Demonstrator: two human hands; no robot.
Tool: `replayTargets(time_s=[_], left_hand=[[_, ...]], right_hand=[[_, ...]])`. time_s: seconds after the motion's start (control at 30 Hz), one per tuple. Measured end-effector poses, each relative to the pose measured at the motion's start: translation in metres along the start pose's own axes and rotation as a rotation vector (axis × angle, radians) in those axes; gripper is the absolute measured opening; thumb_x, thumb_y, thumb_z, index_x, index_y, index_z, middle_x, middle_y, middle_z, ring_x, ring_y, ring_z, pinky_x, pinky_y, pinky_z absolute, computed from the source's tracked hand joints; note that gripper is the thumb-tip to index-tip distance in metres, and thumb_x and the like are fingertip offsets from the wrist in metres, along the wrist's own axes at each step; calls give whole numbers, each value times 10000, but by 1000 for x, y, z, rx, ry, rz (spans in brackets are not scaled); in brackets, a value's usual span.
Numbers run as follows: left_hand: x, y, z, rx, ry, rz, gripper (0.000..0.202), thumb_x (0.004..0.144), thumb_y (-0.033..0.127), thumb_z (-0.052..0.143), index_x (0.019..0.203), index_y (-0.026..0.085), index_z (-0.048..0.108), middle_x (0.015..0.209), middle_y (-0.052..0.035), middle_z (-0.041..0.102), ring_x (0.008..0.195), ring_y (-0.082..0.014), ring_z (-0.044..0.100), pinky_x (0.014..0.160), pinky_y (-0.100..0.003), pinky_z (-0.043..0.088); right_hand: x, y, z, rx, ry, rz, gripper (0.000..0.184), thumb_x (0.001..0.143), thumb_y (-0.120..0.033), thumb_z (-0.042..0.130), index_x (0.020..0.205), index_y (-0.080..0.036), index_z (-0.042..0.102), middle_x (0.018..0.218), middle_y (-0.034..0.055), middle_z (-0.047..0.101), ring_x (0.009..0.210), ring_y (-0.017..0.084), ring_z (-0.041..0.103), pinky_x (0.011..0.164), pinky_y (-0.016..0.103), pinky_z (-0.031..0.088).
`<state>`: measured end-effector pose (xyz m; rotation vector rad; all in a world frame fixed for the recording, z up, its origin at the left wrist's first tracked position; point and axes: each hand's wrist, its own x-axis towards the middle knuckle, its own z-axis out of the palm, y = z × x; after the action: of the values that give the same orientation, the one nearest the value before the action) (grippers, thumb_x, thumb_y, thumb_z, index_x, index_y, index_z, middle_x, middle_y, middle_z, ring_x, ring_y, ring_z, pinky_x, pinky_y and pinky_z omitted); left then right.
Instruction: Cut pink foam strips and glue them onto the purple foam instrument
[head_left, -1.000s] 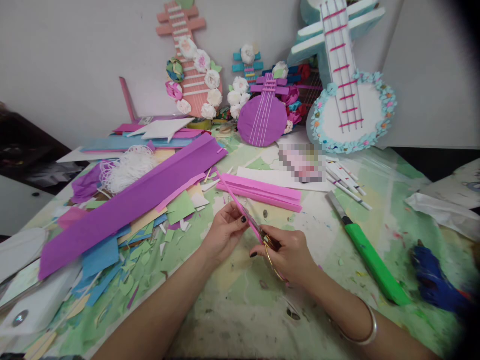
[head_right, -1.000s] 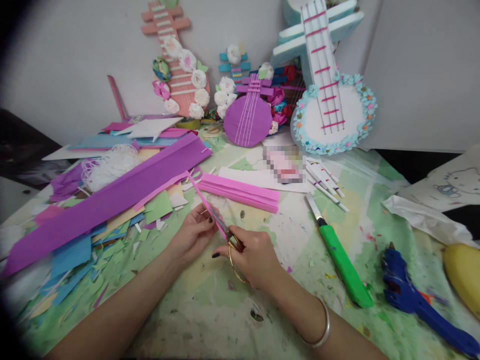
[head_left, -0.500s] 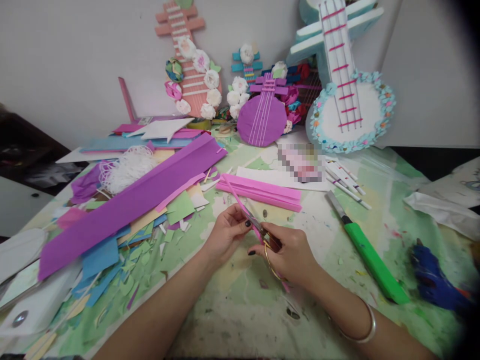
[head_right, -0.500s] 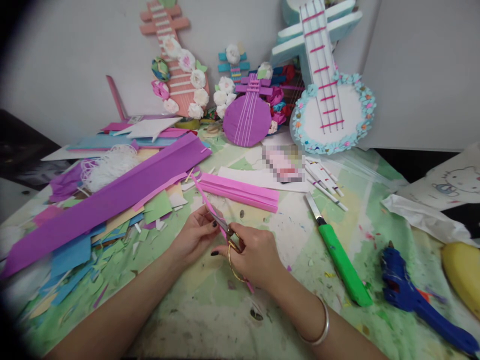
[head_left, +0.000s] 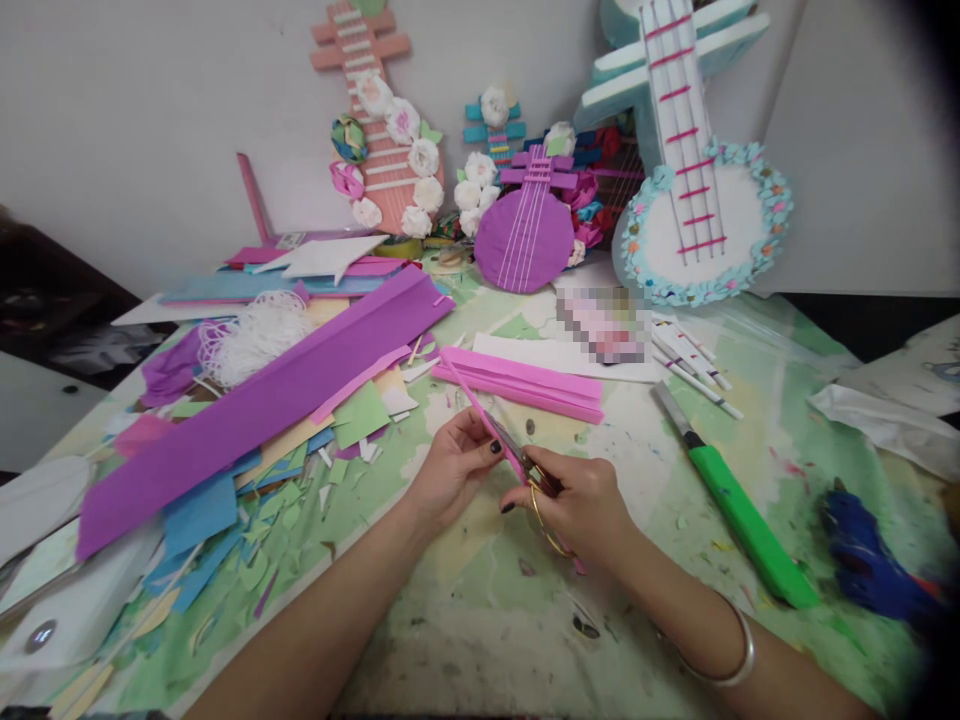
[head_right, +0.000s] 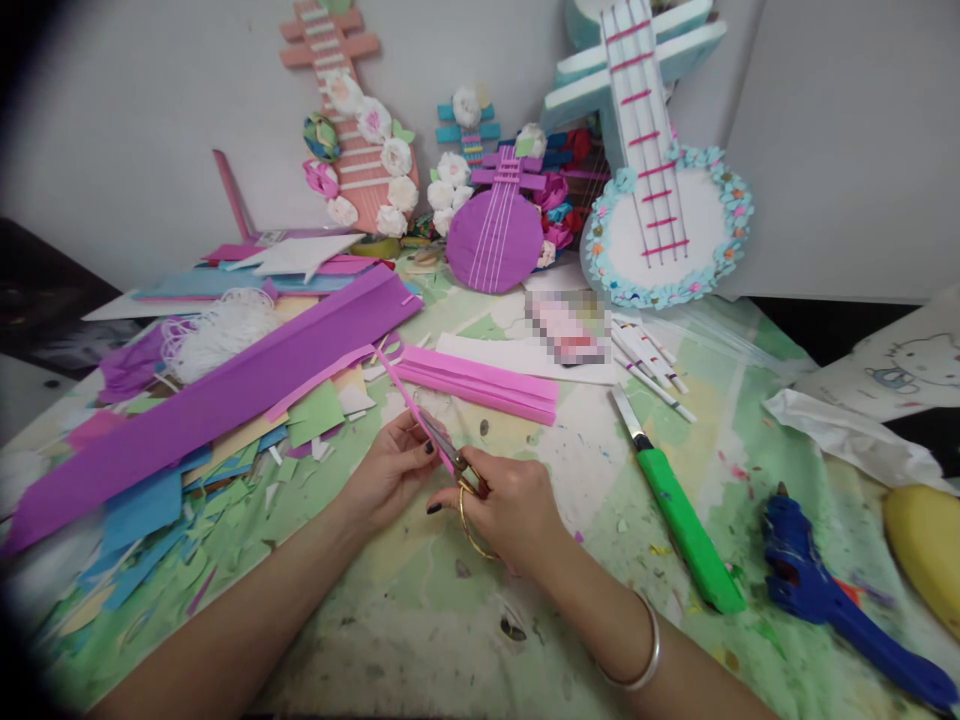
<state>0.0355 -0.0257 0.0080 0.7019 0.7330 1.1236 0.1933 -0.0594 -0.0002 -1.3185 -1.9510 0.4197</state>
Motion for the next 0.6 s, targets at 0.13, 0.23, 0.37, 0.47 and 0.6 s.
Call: replayTargets(time_s=[0.13,0.23,0.37,0.47,0.6], left_hand=[[0,0,1,-4,-6,-2,244,585,128,806,748,146,626,682,17,627,636,-86,562,637,-197,450],[-1,-1,1,15,-2,-9,243,588,121,801,744,146,616,682,20,621,640,-87,562,641,-201,449],[-2,-4,0,45,-40,-24,234,605,127,794,739,144,603,685,18,616,645,-94,567,651,-215,454],[-2,-5,-2,51,-58,-16,214,627,125,781,746,144,604,699,13,620,663,-97,575,660,-216,458],[-1,-7,-4,49,-68,-7,205,649,112,764,769,151,603,721,16,624,678,-94,578,673,-212,459]], right_hand=[[-1,0,0,-3,8,-10,404,767,-557,618,767,-160,690,445,-52,465,430,71,363,476,191,320],[-1,0,0,26,6,-13,407,759,-550,633,811,-151,689,458,-53,469,435,72,380,486,189,330],[-1,0,-1,36,6,5,372,773,-511,633,835,-148,688,465,-52,474,440,73,387,488,192,321],[-1,0,-2,34,-19,28,348,790,-488,620,835,-150,687,466,-48,481,446,75,384,482,195,306],[0,0,-2,30,-33,43,339,803,-489,599,769,-159,672,445,-51,462,439,74,366,471,199,286]])
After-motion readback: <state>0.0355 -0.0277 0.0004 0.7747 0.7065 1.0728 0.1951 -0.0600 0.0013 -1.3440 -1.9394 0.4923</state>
